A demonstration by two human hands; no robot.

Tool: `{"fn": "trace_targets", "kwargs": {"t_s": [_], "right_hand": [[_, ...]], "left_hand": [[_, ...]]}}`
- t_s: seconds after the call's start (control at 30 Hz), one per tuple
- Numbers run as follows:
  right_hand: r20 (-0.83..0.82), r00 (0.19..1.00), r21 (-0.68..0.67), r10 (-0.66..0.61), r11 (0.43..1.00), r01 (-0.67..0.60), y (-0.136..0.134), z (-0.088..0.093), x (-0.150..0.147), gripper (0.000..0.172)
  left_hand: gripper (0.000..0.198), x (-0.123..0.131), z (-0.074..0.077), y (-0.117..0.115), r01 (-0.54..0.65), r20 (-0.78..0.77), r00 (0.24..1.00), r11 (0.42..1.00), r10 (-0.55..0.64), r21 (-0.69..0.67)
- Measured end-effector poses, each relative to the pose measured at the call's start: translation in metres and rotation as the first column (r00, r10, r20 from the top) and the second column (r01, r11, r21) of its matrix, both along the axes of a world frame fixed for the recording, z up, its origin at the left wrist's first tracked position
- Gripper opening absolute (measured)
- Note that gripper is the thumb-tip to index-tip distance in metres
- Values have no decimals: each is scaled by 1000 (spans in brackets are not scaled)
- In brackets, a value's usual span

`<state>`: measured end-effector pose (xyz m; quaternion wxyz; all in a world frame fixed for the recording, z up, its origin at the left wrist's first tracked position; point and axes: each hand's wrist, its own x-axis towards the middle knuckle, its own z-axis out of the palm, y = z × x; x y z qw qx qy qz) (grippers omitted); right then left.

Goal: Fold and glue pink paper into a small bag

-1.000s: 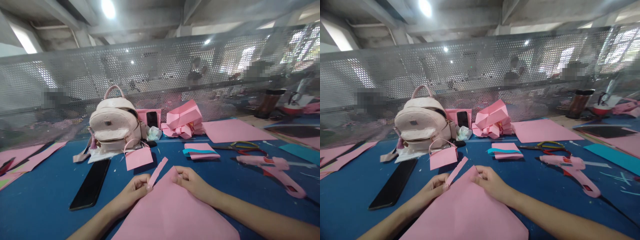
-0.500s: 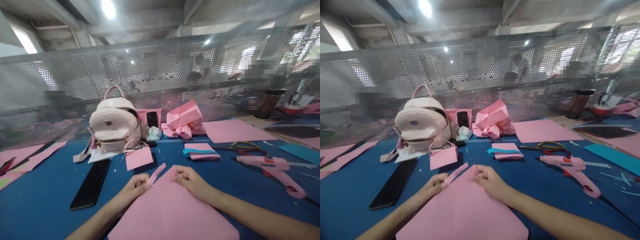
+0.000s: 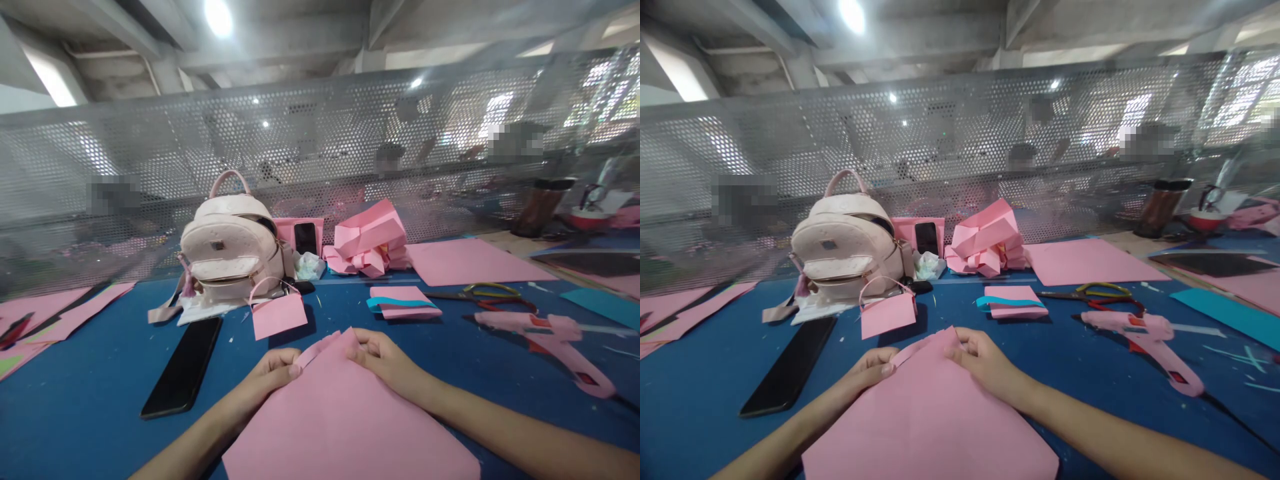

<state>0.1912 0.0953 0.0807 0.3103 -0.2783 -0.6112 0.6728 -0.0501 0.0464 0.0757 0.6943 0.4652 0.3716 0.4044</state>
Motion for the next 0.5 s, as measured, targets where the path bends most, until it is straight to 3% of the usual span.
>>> {"fn": "trace_targets", "kwargs": {"t_s": [0.5], "right_hand": [[-4,1000,-52,-14,999,13,-3,1,-2,52]], "left_hand": [[53,-1,-2,1,-50,35,998,999,50,-8]]}}
